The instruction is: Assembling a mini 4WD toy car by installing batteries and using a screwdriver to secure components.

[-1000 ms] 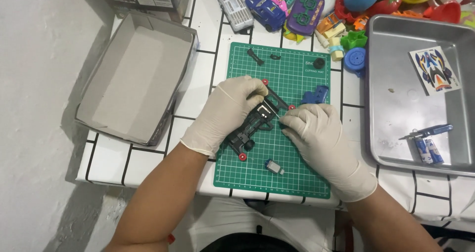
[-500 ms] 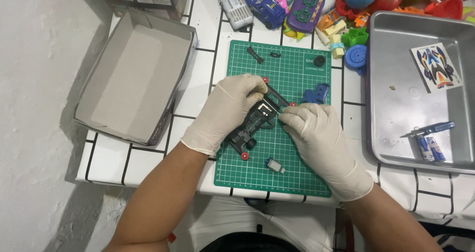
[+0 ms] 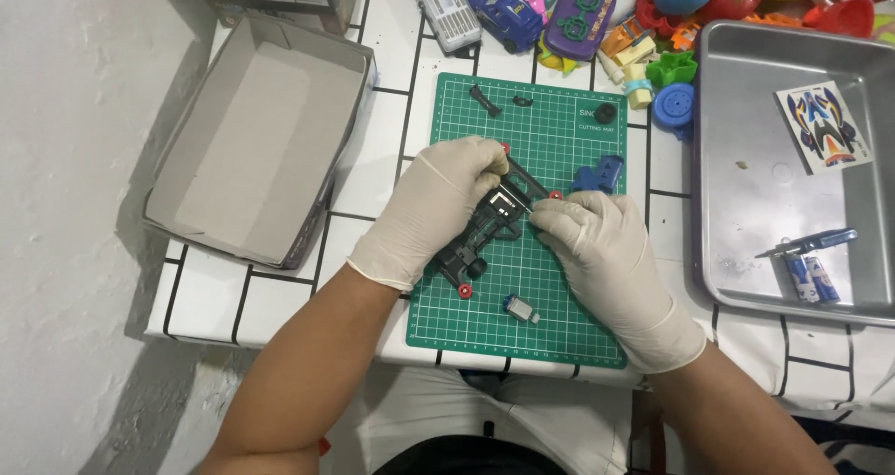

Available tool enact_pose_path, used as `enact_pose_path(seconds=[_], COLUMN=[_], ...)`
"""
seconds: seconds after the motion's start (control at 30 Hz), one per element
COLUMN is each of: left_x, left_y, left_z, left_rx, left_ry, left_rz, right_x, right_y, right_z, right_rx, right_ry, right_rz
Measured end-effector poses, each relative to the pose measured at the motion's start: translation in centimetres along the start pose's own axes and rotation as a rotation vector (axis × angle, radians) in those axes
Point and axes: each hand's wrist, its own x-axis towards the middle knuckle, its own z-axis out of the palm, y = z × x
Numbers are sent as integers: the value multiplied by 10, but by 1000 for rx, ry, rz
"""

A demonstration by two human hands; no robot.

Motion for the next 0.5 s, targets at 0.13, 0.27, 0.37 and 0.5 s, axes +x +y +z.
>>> enact_pose_path(seconds=[0.13, 0.27, 0.37, 0.5], left_x=[0, -1, -2, -1], left_y=[-3, -3, -2, -1], left_z=[3, 3, 1, 0], left_rx=[29, 45, 42, 40], left_ry=[-5, -3, -4, -4], left_rz=[23, 48, 50, 55], right_x=[0, 0, 0, -1], right_y=[4, 6, 5, 8], right_z=[5, 6, 3, 6], right_rx=[14, 33, 24, 7], right_ry=[5, 7, 0, -9], right_rz=[14, 0, 2, 1])
